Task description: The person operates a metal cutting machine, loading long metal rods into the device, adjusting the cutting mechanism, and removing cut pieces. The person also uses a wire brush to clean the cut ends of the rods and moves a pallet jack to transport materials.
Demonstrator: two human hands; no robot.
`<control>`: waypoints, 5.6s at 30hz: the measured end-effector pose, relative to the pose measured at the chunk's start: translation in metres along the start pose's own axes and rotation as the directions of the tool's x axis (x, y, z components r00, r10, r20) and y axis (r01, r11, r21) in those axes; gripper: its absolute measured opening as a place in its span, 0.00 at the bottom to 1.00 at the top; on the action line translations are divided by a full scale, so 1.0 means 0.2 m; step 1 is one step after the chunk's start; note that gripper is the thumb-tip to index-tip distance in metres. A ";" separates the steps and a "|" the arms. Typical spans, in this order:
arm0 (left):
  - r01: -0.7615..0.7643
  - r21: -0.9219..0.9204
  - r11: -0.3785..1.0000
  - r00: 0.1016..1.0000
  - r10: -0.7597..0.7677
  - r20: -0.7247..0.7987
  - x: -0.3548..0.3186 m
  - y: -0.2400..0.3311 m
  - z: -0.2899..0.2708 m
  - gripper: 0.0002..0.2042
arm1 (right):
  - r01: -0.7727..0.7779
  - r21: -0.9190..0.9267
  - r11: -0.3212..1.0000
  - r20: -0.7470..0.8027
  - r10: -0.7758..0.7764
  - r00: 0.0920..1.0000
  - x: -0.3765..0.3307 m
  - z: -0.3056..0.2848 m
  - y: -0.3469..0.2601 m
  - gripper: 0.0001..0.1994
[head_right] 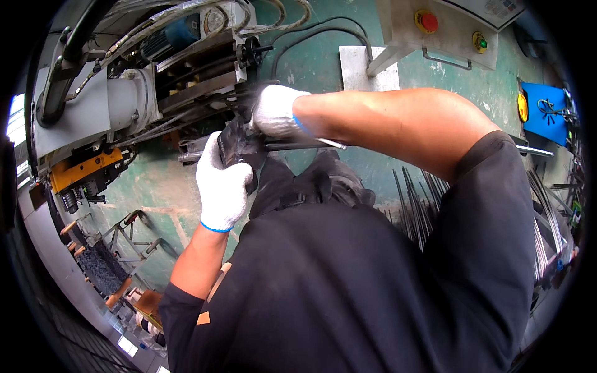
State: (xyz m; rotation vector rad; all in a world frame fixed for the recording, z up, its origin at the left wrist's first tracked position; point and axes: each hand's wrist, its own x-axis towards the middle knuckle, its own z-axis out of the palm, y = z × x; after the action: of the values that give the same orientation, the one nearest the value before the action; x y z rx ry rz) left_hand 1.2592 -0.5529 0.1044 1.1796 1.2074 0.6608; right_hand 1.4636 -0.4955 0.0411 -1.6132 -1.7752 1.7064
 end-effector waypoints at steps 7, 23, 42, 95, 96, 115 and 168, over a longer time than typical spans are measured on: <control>-0.022 0.092 0.995 1.000 0.023 -0.014 0.01 -0.01 -0.02 0.21 | 0.351 -0.585 0.731 0.186 -0.300 0.936 0.05 0.00 0.07 0.14; -0.038 0.196 0.980 0.999 0.045 -0.027 0.03 -0.01 -0.03 0.17 | 0.261 -0.323 0.910 -0.079 -0.301 0.950 -0.01 -0.18 0.02 0.16; -0.006 0.165 0.986 0.998 0.015 -0.055 0.03 0.00 -0.02 0.14 | 0.376 -0.020 0.926 0.038 -0.375 0.926 0.03 -0.06 0.20 0.10; -0.039 0.286 0.957 0.997 0.055 -0.046 0.01 0.08 0.00 0.22 | -0.016 -0.317 0.948 -0.165 -0.038 0.986 -0.27 -0.01 0.14 0.21; -0.043 0.318 0.947 0.997 0.060 -0.043 0.00 0.04 -0.02 0.24 | 0.006 -0.345 0.938 -0.198 -0.079 0.977 -0.29 -0.01 0.15 0.21; -0.236 0.809 0.538 0.622 0.723 -0.300 -0.12 -0.10 -2.30 0.15 | -0.638 -0.373 0.673 -0.928 -0.275 0.253 -0.42 0.49 0.03 0.13; -0.689 0.663 0.294 0.420 -0.584 0.695 -1.28 -2.59 -3.01 0.11 | 0.196 0.943 0.268 -0.181 0.910 -0.373 -0.30 6.40 -1.10 0.20</control>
State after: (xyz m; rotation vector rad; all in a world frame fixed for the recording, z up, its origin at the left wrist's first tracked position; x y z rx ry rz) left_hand 0.5249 -0.7428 -0.2426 2.2161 0.3413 -1.0094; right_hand 0.4099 -1.2327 -0.1559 -2.1327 0.7833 0.3347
